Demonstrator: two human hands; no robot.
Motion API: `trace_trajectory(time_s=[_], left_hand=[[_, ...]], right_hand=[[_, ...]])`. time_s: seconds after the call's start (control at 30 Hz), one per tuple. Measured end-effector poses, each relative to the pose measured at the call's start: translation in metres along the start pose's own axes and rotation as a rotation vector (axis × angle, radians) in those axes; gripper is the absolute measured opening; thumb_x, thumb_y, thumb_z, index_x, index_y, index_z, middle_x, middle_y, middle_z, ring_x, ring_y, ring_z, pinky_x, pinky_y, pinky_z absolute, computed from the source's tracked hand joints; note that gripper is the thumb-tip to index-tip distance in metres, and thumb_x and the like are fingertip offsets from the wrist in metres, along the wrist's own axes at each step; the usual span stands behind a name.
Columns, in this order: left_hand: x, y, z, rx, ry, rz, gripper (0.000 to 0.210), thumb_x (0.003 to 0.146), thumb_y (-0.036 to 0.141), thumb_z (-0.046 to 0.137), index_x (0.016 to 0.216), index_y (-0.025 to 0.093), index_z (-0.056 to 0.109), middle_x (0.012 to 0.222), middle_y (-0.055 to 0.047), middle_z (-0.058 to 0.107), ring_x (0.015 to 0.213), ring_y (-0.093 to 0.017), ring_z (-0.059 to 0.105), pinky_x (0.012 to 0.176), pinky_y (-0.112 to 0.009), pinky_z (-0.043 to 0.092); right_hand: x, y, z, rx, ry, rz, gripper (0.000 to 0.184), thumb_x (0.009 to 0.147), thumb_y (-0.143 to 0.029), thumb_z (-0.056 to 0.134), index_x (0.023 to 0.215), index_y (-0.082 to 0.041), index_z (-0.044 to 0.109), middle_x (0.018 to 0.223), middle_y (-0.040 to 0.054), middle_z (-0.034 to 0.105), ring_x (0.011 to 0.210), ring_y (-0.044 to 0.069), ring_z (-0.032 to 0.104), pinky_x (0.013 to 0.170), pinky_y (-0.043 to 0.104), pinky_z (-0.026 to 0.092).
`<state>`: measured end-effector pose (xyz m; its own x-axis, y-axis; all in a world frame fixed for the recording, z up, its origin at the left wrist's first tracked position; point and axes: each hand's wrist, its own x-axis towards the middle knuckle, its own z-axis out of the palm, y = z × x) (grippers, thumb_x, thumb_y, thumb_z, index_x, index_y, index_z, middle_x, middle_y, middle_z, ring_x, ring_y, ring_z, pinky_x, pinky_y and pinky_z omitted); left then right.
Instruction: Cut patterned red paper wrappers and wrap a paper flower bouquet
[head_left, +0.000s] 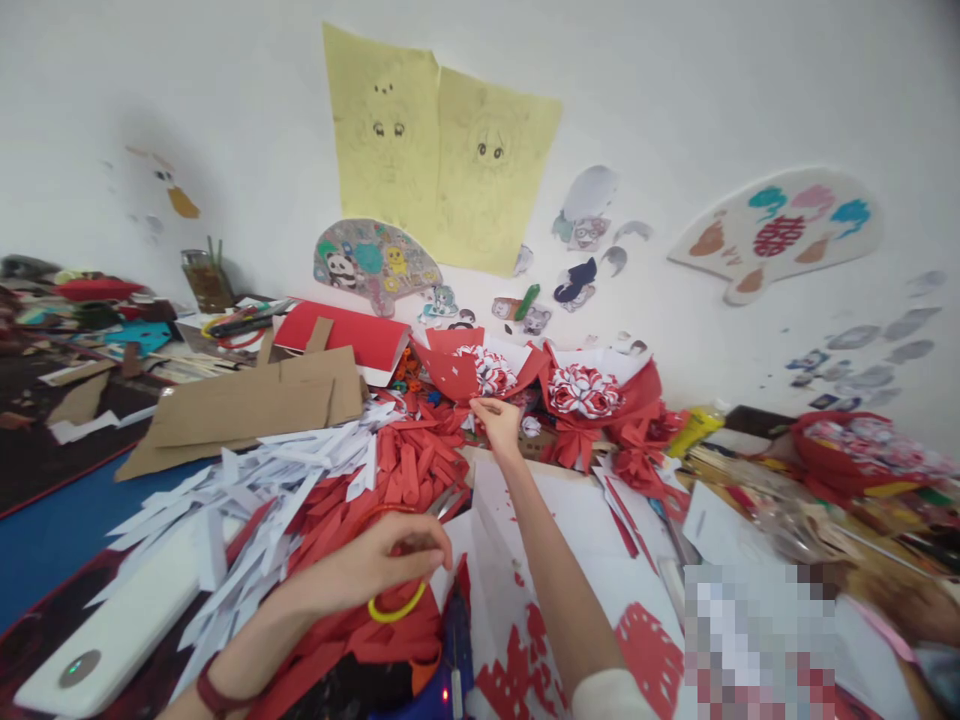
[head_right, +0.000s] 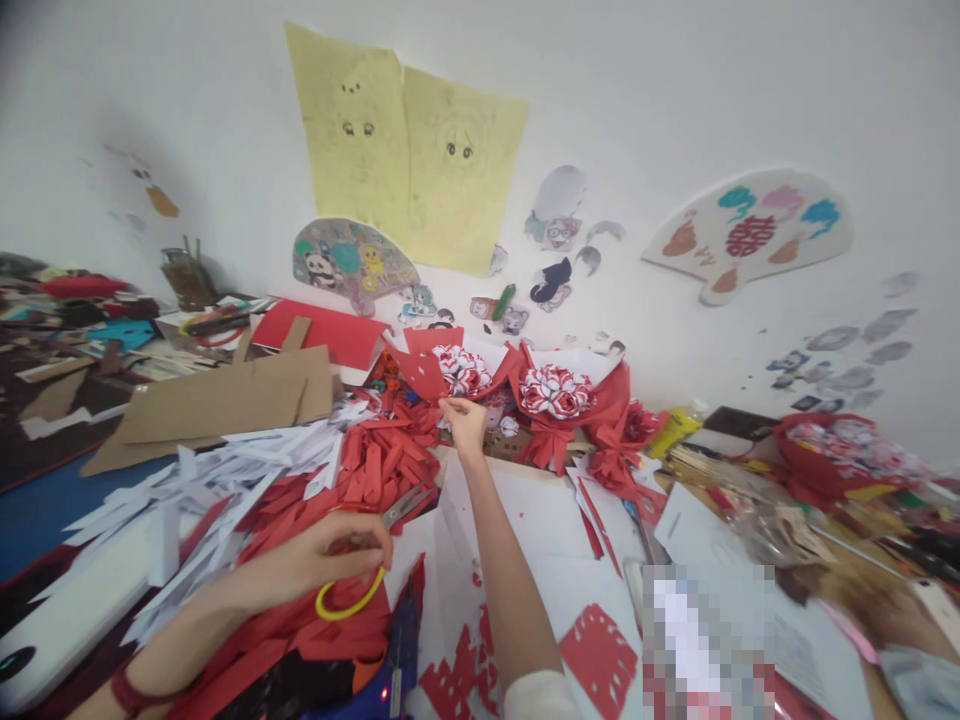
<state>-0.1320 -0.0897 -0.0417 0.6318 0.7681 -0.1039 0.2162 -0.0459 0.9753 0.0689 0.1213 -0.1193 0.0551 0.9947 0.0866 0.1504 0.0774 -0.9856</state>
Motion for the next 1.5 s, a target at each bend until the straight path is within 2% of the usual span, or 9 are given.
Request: trace_trajectory(time_s=[0.2,0.53,0.67,0.77,0.87,1.1,1.5], left_hand=[[-0.002,0.004,0.001,0.016,-0.013,-0.004,0.025,0.091,0.038,0.054,0.091,0.015,0.065,0.085,-0.002,0.060,0.078,-0.013,0.052,0.071,-0.024,0.040],[-0.012,-0.003,0.001,-0.010,0.004,-0.030,0.027,0.090,0.041,0.055,0.090,0.016,0.064,0.086,-0.002,0.061,0.080,-0.013,0.053,0.074,-0.024,0.041],[-0.011,0.002,0.003,-0.001,0.007,-0.047,0.029,0.089,0.043,0.055,0.089,0.015,0.064,0.084,-0.002,0.061,0.079,-0.014,0.053,0.074,-0.025,0.041],[-0.011,0.003,0.006,-0.016,0.009,-0.062,0.028,0.088,0.043,0.056,0.089,0.015,0.063,0.084,-0.002,0.060,0.078,-0.013,0.052,0.073,-0.025,0.041],[-0.011,-0.001,0.008,-0.035,0.009,-0.068,0.028,0.089,0.042,0.056,0.090,0.015,0.063,0.083,-0.001,0.059,0.076,-0.013,0.052,0.071,-0.024,0.040],[-0.015,-0.014,0.010,-0.137,-0.013,-0.067,0.027,0.088,0.042,0.057,0.087,0.015,0.060,0.073,0.001,0.052,0.063,-0.009,0.045,0.058,-0.022,0.035],[-0.020,-0.022,0.005,-0.158,-0.006,-0.041,0.030,0.087,0.044,0.058,0.088,0.014,0.062,0.077,-0.001,0.056,0.068,-0.010,0.048,0.064,-0.022,0.038]], right_hand=[[0.000,0.002,0.000,0.024,0.023,-0.015,0.030,0.092,-0.034,0.060,0.116,-0.015,0.059,0.115,0.0075,0.063,0.095,0.019,0.064,0.080,0.038,0.056],[-0.003,-0.005,0.005,0.021,0.061,-0.072,0.027,0.092,-0.034,0.060,0.112,-0.015,0.061,0.109,0.0063,0.065,0.090,0.017,0.065,0.077,0.036,0.057],[-0.012,-0.012,0.007,0.024,0.110,-0.132,0.023,0.091,-0.034,0.061,0.101,-0.013,0.064,0.095,0.0034,0.067,0.078,0.014,0.065,0.070,0.031,0.056],[-0.020,-0.023,0.014,0.030,0.135,-0.197,0.024,0.084,-0.036,0.068,0.090,-0.013,0.069,0.080,0.0032,0.071,0.069,0.014,0.066,0.065,0.028,0.055],[-0.024,-0.039,0.023,0.024,0.135,-0.259,0.027,0.076,-0.041,0.071,0.085,-0.016,0.075,0.074,0.0052,0.075,0.068,0.018,0.068,0.062,0.027,0.054],[-0.016,-0.064,0.034,-0.097,0.208,-0.298,0.024,0.074,-0.040,0.068,0.083,-0.020,0.078,0.076,0.0050,0.077,0.068,0.021,0.070,0.063,0.028,0.053],[-0.007,-0.080,0.038,-0.336,0.342,-0.290,0.021,0.077,-0.039,0.066,0.082,-0.022,0.078,0.075,0.0056,0.077,0.071,0.022,0.069,0.071,0.030,0.050]])
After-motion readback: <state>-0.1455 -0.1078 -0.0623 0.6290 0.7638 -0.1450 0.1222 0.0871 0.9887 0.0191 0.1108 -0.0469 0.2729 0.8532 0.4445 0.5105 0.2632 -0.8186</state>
